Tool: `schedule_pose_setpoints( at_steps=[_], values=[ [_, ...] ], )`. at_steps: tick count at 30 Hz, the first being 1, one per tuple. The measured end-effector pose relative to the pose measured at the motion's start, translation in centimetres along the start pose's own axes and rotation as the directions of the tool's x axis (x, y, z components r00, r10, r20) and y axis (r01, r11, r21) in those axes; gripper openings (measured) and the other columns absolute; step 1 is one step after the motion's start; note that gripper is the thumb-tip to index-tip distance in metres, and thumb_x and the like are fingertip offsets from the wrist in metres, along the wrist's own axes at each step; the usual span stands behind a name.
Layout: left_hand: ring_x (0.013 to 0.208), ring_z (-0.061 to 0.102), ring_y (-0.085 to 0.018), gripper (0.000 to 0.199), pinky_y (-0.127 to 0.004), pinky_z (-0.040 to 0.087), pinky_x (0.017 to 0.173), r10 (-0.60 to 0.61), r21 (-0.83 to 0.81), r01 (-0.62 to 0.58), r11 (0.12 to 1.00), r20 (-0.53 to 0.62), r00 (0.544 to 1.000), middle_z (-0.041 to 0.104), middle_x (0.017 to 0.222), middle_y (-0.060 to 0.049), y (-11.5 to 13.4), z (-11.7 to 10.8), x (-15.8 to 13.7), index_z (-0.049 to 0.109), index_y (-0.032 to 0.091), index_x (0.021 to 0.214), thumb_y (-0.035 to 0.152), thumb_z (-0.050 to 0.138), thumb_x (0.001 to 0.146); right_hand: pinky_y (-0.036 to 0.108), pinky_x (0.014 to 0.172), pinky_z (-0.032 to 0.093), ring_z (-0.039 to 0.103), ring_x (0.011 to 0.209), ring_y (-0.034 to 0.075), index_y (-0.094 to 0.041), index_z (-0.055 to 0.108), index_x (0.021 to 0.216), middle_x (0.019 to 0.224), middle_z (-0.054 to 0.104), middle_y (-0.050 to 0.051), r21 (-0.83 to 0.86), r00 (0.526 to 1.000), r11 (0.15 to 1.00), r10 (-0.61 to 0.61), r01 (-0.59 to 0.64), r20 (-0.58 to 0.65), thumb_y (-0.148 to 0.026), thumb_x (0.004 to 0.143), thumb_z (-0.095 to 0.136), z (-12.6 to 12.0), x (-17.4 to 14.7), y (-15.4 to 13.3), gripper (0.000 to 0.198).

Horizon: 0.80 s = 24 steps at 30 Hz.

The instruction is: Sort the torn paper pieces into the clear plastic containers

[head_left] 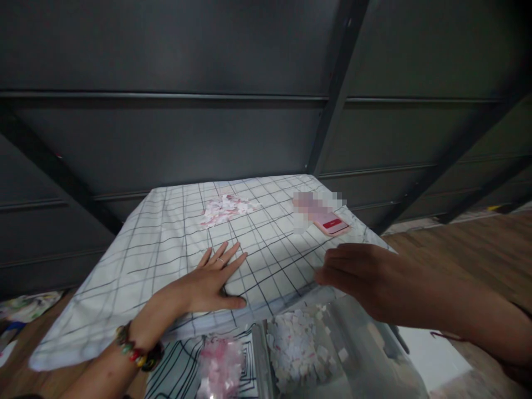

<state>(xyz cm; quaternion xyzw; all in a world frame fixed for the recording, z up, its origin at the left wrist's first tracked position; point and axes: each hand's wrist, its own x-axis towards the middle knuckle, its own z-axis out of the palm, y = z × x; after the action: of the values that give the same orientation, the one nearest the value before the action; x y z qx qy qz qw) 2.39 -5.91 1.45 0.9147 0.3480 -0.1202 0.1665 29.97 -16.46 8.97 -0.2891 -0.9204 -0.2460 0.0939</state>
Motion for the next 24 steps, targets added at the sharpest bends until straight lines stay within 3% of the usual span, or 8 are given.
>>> schedule_pose_setpoints(
  at_steps=[3,6,8,12,16,21,24],
  values=[
    [0.133,-0.010,-0.033,0.091,-0.054,0.003,0.105,0.000,0.008,0.000,1.000,0.014,1.000,-0.007,0.148,-0.012,0.0,-0.5,0.2,0.009,0.022,0.143,0.067,0.049,0.075,0.026,0.062,0.040,0.053,0.061,0.014,-0.019,0.060,0.077,0.065,0.061,0.003,0.033,0.999,0.999,0.032,-0.032,-0.012,0.002,0.072,0.032,-0.2,0.1,0.9,0.035],
    [0.134,-0.008,-0.034,0.090,-0.055,0.004,0.105,-0.020,-0.009,0.019,1.000,-0.042,0.999,-0.005,0.149,-0.011,-0.6,-0.9,0.9,0.010,0.024,0.143,0.070,0.045,0.075,0.026,0.057,0.038,0.052,0.058,0.013,-0.020,0.059,0.083,0.065,0.060,0.001,0.117,0.985,0.978,0.173,-0.173,0.012,0.000,0.076,0.036,0.1,0.9,3.0,0.031],
    [0.134,-0.005,-0.035,0.091,-0.054,0.004,0.105,-0.052,-0.017,0.051,0.999,-0.092,0.994,-0.003,0.149,-0.011,-1.3,-1.2,1.7,0.012,0.023,0.143,0.072,0.043,0.074,0.025,0.060,0.039,0.055,0.066,0.014,-0.018,0.059,0.082,0.071,0.062,0.002,0.161,0.967,0.955,0.239,-0.251,0.090,-0.002,0.075,0.039,0.6,2.0,4.6,0.026],
    [0.135,0.001,-0.034,0.090,-0.051,0.009,0.106,-0.066,-0.017,0.064,0.998,-0.109,0.992,0.003,0.149,-0.013,-2.9,-1.8,3.3,0.013,0.020,0.143,0.071,0.042,0.076,0.027,0.063,0.038,0.057,0.073,0.017,-0.014,0.058,0.091,0.083,0.065,0.007,0.051,0.917,0.928,0.356,-0.370,0.179,-0.008,0.079,0.041,2.8,5.2,7.6,0.022],
    [0.133,0.018,-0.033,0.080,-0.045,0.020,0.105,-0.025,0.002,0.025,1.000,-0.095,0.995,0.018,0.148,-0.013,-3.9,-2.5,4.3,0.029,0.020,0.139,0.066,0.047,0.077,0.027,0.066,0.037,0.058,0.082,0.018,-0.012,0.057,0.101,0.092,0.066,0.011,0.005,0.881,0.895,0.439,-0.446,0.175,-0.001,0.076,0.040,6.0,8.4,9.4,0.032],
    [0.117,0.045,-0.025,0.056,-0.036,0.032,0.099,0.132,0.058,-0.120,0.991,-0.277,0.952,0.050,0.128,-0.014,-4.8,-3.0,4.1,0.049,0.013,0.125,0.052,0.049,0.084,0.029,0.069,0.033,0.057,0.083,0.019,-0.013,0.059,0.093,0.092,0.066,0.010,-0.034,0.883,0.891,0.453,-0.452,0.120,0.002,0.074,0.039,9.2,11.0,10.0,0.031],
    [0.107,0.051,-0.022,0.047,-0.034,0.037,0.095,0.186,0.057,-0.178,0.982,-0.343,0.921,0.057,0.116,-0.011,-5.5,-3.3,4.1,0.053,0.014,0.119,0.047,0.048,0.086,0.031,0.070,0.029,0.055,0.085,0.020,-0.014,0.059,0.091,0.090,0.066,0.009,-0.035,0.893,0.897,0.441,-0.440,0.083,0.001,0.076,0.037,10.5,11.5,10.2,0.031]
  ],
)
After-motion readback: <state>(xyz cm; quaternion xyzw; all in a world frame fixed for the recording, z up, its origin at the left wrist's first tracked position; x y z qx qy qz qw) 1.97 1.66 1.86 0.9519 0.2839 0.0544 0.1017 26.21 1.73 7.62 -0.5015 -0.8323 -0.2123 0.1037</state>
